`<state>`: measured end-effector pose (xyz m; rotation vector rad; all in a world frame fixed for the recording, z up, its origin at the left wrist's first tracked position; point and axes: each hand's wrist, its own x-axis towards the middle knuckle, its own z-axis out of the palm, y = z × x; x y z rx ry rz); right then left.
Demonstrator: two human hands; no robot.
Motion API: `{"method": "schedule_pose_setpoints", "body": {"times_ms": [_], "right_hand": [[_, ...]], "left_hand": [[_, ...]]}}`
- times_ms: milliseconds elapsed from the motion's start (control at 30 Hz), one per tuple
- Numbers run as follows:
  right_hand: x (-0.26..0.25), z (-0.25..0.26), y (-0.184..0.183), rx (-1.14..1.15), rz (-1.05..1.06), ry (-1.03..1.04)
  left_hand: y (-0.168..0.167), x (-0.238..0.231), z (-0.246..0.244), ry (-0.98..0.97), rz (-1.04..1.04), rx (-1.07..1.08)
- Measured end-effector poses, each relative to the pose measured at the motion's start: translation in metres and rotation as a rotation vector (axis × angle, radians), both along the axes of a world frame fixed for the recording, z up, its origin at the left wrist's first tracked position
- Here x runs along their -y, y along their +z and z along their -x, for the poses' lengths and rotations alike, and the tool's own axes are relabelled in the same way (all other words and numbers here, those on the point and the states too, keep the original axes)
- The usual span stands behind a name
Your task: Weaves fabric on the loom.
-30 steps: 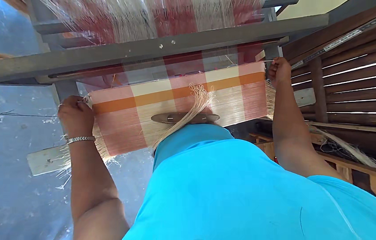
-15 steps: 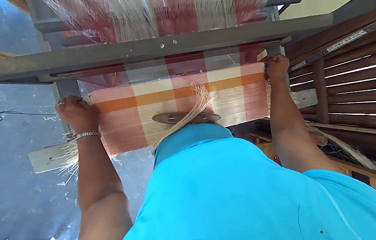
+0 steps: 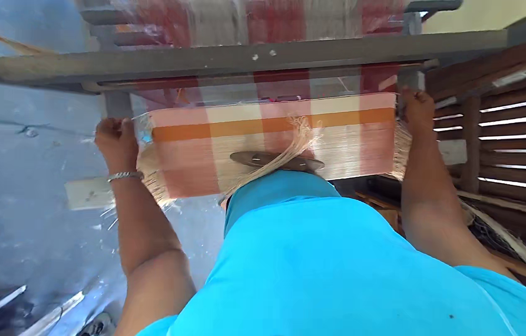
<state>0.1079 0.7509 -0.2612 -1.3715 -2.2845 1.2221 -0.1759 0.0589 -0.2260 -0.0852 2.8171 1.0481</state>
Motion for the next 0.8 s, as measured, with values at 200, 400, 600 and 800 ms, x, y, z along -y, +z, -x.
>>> {"method": "schedule_pose_setpoints", "body": {"times_ms": [200, 400, 600, 800], "right_hand": [[-0.001, -0.010, 0.029, 0.120, 0.265, 0.130], [-0.005, -0.006, 0.030, 0.074, 0.316, 0.097], [-0.009, -0.005, 0.023, -0.001, 0.280, 0.083], [0.002, -0.001, 0.023, -0.015, 0.238, 0.061]], "left_hand": [[0.014, 0.009, 0.020, 0.213, -0.338, 0.185], [-0.011, 0.015, 0.019, 0.184, -0.854, 0.264], [-0.029, 0.002, 0.010, 0.124, -0.687, 0.208], [-0.030, -0.008, 0.016, 0.138, -0.618, 0.227]]}}
